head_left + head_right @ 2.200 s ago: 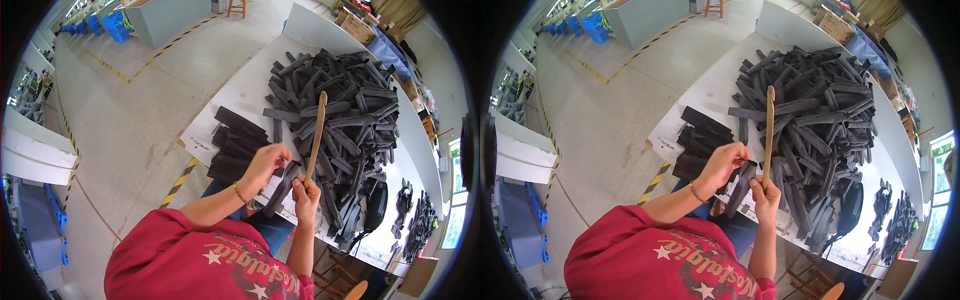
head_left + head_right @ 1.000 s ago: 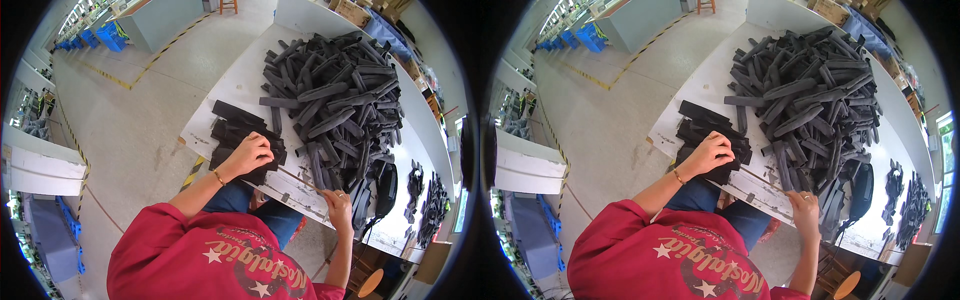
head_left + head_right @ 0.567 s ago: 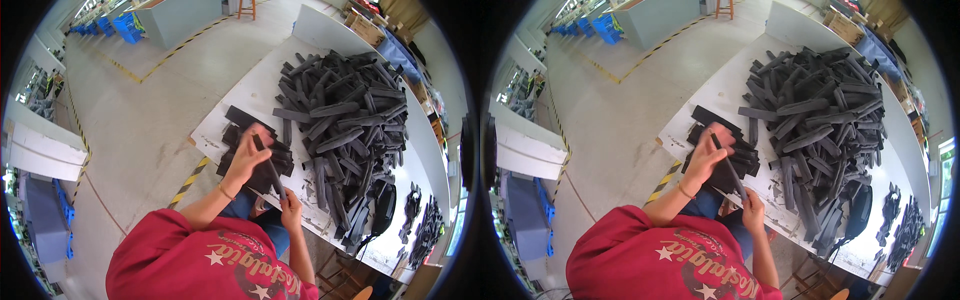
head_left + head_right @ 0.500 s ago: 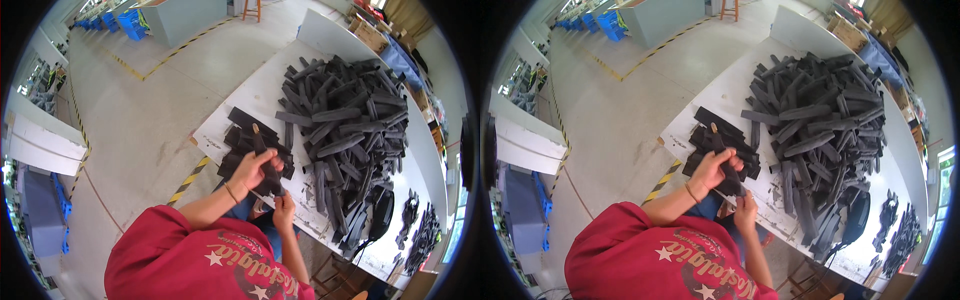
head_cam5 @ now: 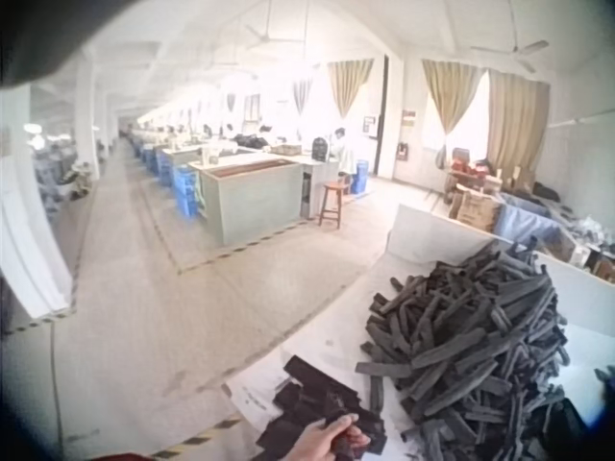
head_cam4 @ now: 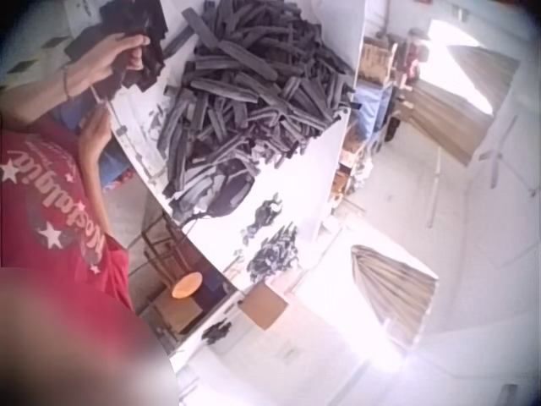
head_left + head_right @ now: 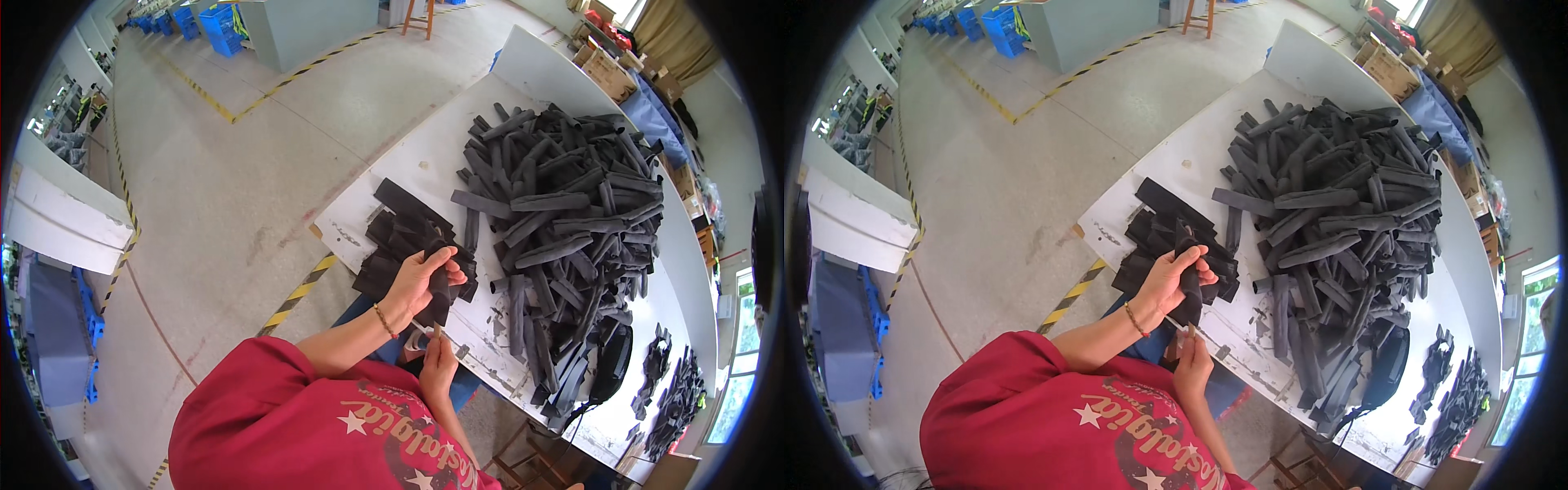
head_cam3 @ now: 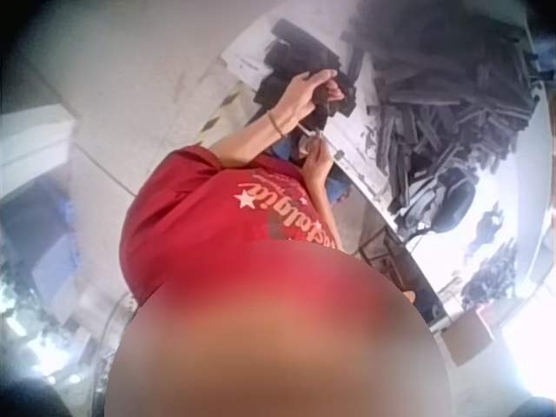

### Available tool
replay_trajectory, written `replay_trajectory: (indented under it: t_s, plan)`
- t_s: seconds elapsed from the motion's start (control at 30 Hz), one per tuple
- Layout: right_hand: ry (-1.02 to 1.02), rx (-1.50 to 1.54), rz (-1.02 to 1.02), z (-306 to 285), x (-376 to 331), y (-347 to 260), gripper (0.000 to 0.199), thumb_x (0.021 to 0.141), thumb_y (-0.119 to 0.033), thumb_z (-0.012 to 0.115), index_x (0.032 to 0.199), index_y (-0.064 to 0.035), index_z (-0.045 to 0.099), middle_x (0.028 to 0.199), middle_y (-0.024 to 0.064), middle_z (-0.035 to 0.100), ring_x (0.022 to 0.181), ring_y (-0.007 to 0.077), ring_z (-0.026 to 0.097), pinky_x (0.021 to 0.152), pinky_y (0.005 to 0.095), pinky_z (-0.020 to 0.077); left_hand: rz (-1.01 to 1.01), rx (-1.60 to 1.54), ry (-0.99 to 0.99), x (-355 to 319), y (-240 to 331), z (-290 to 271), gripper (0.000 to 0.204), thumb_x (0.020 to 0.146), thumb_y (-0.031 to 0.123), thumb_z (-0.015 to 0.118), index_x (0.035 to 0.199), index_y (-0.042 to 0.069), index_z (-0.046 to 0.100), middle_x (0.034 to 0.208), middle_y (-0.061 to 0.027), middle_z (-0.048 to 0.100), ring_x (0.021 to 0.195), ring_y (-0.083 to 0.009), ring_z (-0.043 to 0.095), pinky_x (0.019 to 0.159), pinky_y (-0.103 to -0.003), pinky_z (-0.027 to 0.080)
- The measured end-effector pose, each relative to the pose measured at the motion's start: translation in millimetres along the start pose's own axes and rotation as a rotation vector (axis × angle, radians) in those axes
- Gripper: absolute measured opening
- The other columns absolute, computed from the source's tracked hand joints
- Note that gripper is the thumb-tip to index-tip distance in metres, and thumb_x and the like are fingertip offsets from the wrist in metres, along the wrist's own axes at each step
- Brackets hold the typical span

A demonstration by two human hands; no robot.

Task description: The person is inspecting black foam tubes and using a wooden stick to clear or check the interior before stacking them.

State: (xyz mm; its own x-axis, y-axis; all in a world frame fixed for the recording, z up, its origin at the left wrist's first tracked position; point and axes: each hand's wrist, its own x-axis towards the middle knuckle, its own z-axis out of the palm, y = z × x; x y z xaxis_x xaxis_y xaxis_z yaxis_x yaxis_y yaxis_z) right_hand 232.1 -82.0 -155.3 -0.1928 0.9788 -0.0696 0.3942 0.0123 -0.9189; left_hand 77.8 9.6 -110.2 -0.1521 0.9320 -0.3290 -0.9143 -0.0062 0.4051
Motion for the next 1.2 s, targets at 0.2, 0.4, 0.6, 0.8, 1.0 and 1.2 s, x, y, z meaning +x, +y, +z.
replay_trajectory:
  t_s: [0.2,0.4,0.6,0.8,1.0,1.2]
  plan:
    - [-0.152,0.026,0.131,-19.9,-35.8,28.4,0.02,0.098,-0.016,0.048,0.1,-0.0008,0.061,0.061,-0.0036,0.045,0.054,0.0047,0.04,0.049,0.0221,0.0332,0.039,0.136,-0.004,16.9,17.4,-14.9,0.023,0.089,0.021,0.065,0.093,-0.001,0.063,0.071,-0.0079,0.063,0.065,-0.0212,0.065,0.067,-0.039,0.057]
    - [-0.181,0.007,0.181,-61.3,-57.1,32.2,0.018,0.096,-0.014,0.049,0.097,-0.0022,0.061,0.062,0.0017,0.05,0.056,0.0077,0.047,0.051,0.0248,0.038,0.551,0.16,0.06,42.0,76.4,3.6,0.032,0.098,0.03,0.049,0.104,-0.001,0.057,0.079,-0.0077,0.06,0.067,-0.0175,0.06,0.073,-0.031,0.053]
    - [-0.183,0.167,0.226,-55.1,-25.9,2.4,0.019,0.099,-0.019,0.048,0.098,-0.0025,0.058,0.063,-0.0057,0.043,0.052,0.0018,0.036,0.046,0.0186,0.0275,0.309,0.245,0.034,-7.3,-19.6,-45.9,0.036,0.099,0.035,0.045,0.113,0.004,0.053,0.101,-0.0101,0.062,0.094,-0.0187,0.062,0.078,-0.03,0.051]
    - [-0.2,0.096,0.129,-38.1,-41.3,20.9,0.018,0.098,-0.02,0.05,0.097,-0.0039,0.058,0.064,-0.0048,0.045,0.054,0.0026,0.038,0.047,0.0193,0.0295,0.058,0.23,-0.035,-17.8,-20.5,-14.7,0.043,0.097,0.045,0.044,0.085,0.005,0.051,0.059,-0.0072,0.054,0.043,-0.0172,0.052,0.041,-0.03,0.045]
    - [-0.263,-0.111,0.16,-51.3,-53.9,3.3,0.015,0.096,-0.015,0.051,0.1,-0.0052,0.061,0.062,0.0093,0.054,0.056,0.0127,0.051,0.055,0.0287,0.0433,0.072,0.097,0.072,-1.7,-6.6,-6.6,0.036,0.099,0.04,0.042,0.076,0.011,0.045,0.05,0.0006,0.038,0.034,-0.0095,0.031,0.033,-0.024,0.027]
    - [-0.281,-0.114,0.078,-73.2,-68.4,4.3,0.016,0.096,-0.014,0.049,0.1,-0.0035,0.061,0.06,0.0051,0.051,0.055,0.0098,0.048,0.053,0.0271,0.0417,-0.036,0.071,0.105,8.8,-6.1,-6.8,0.042,0.099,0.045,0.039,0.073,0.013,0.043,0.047,0.0012,0.035,0.033,-0.0098,0.029,0.032,-0.024,0.024]
